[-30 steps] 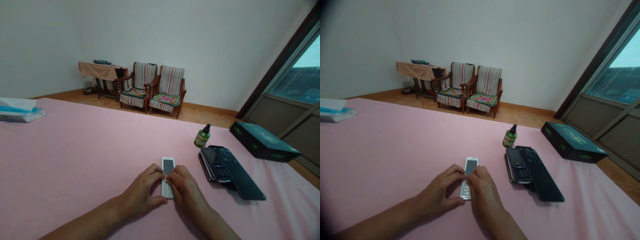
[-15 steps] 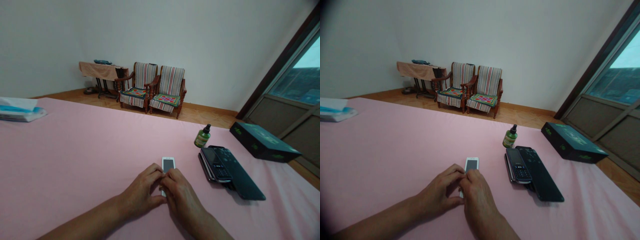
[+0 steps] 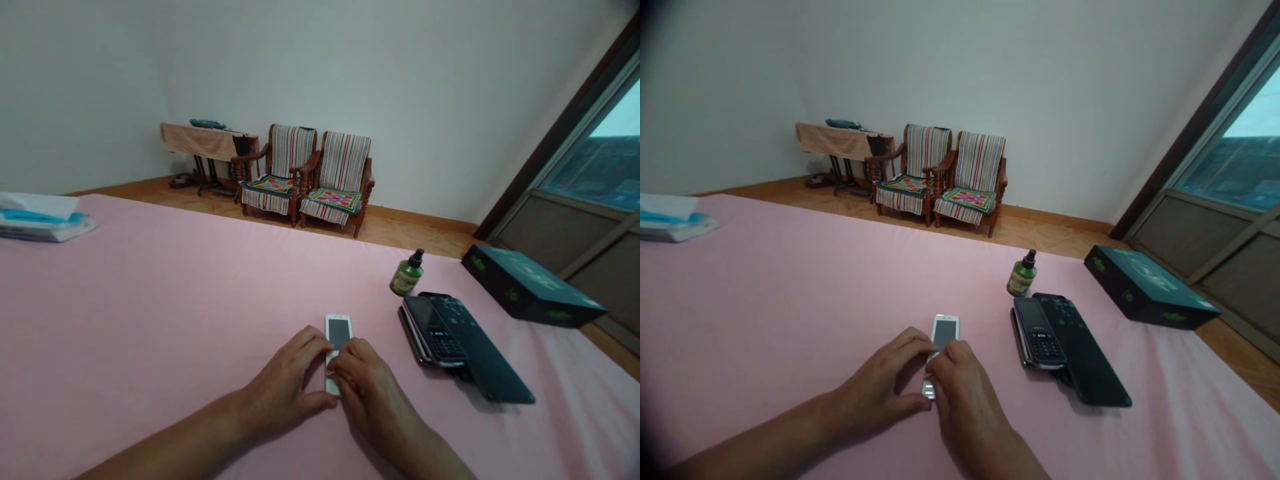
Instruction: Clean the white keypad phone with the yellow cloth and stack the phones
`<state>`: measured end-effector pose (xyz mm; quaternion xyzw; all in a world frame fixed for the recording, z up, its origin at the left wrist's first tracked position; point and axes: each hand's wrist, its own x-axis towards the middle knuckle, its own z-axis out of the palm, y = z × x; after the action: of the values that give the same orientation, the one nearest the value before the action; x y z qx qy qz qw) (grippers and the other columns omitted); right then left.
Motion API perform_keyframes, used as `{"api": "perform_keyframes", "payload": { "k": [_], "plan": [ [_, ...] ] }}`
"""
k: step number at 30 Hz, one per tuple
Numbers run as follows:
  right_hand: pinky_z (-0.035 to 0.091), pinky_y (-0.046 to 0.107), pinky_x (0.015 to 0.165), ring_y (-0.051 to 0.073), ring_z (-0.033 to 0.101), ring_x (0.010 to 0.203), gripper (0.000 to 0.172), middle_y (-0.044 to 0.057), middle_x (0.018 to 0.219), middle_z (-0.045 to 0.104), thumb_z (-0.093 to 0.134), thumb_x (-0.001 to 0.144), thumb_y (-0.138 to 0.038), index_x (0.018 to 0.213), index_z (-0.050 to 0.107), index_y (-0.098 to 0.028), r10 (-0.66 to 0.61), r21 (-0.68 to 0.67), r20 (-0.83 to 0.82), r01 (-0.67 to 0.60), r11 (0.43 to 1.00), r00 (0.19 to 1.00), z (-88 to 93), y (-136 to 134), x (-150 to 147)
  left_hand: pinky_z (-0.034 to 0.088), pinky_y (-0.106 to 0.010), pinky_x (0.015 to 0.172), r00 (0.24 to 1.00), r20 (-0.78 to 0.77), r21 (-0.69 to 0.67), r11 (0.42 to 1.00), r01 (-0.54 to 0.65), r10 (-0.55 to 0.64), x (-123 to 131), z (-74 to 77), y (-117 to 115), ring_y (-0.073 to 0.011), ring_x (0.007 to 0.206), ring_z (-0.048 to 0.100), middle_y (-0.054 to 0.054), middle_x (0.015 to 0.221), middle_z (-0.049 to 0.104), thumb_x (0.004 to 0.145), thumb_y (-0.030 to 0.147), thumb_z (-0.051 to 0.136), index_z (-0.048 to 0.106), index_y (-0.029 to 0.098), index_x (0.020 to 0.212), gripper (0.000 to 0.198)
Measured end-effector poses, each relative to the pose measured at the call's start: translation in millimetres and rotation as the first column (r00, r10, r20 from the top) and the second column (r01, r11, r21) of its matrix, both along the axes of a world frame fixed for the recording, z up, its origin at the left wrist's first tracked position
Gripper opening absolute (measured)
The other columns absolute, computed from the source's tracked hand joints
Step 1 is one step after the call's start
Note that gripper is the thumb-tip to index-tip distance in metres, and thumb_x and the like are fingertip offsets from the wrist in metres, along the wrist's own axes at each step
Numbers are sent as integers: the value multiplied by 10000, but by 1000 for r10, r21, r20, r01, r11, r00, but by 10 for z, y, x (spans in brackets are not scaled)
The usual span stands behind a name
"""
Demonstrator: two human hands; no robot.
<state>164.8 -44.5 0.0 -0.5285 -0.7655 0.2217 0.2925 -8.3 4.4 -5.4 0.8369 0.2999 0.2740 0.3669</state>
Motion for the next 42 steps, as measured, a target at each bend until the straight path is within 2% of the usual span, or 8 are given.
{"api": "perform_keyframes", "payload": {
  "k": [3, 6, 10, 15, 20, 29, 35, 42],
  "plan": [
    [400, 275, 726, 172, 525, 844, 194, 31, 881, 564, 513, 851, -7, 872, 583, -187, -9, 12, -49, 10, 1000, 999, -25, 1, 61, 442, -384, 978, 1000, -1, 2, 1000, -13, 13, 0, -10, 7, -239, 1088, 510, -65, 1164, 512, 632, 152, 812, 528, 235, 1229, 667],
    [398, 276, 715, 171, 522, 827, 192, 35, 863, 554, 490, 866, -8, 864, 582, -177, -56, 27, -49, 58, 998, 997, -38, 19, 90, 446, -361, 976, 1000, 2, 3, 1000, -8, 8, 7, -6, 13, -229, 1085, 511, -61, 1147, 514, 636, 168, 822, 565, 221, 1171, 596],
    [396, 275, 698, 185, 512, 837, 203, 51, 864, 554, 498, 876, -19, 801, 611, -170, -72, 23, 55, 70, 997, 996, -13, 63, 30, 444, -354, 970, 1000, 10, 19, 1000, 11, -11, 20, 15, 15, -228, 1079, 512, -57, 1135, 527, 642, 171, 822, 589, 216, 1112, 526],
    [391, 288, 709, 197, 504, 850, 180, 60, 864, 582, 522, 888, -53, 874, 654, -174, -49, 32, 175, 44, 998, 983, 40, 102, -41, 446, -338, 949, 1000, -14, 16, 1000, 23, -23, 17, 32, 13, -223, 1059, 522, -48, 1107, 540, 650, 158, 817, 614, 214, 1059, 459],
    [377, 291, 688, 193, 503, 814, 176, 60, 848, 579, 537, 888, -82, 774, 642, -165, -54, 41, 252, 45, 998, 966, 69, 119, 51, 437, -319, 961, 999, 2, 39, 999, 34, -35, 15, 10, 17, -211, 1073, 522, -45, 1141, 541, 633, 148, 830, 579, 210, 1127, 557],
    [405, 283, 721, 196, 515, 862, 172, 62, 888, 584, 518, 887, -49, 859, 641, -166, -2, 25, 142, -1, 1000, 990, 20, 110, -53, 458, -310, 924, 999, -24, 49, 998, 33, -31, 10, 15, 20, -205, 1039, 535, -47, 1101, 541, 652, 148, 816, 610, 195, 1047, 448],
    [412, 297, 703, 197, 527, 804, 214, 69, 835, 557, 483, 869, -17, 766, 612, -154, -91, 16, 164, 89, 996, 982, 58, 88, 272, 440, -335, 990, 999, -39, 84, 996, 12, -9, 14, 3, 25, -224, 1114, 523, -75, 1185, 537, 626, 157, 828, 569, 184, 1168, 602],
    [411, 281, 678, 170, 547, 764, 166, 28, 801, 567, 525, 853, -54, 799, 620, -179, -100, 22, -49, 101, 995, 994, 41, 84, 470, 407, -360, 1052, 997, -82, 100, 995, 0, 8, -18, -61, 31, -240, 1204, 491, -98, 1302, 511, 632, 187, 827, 543, 182, 1236, 668]
  ]
}}
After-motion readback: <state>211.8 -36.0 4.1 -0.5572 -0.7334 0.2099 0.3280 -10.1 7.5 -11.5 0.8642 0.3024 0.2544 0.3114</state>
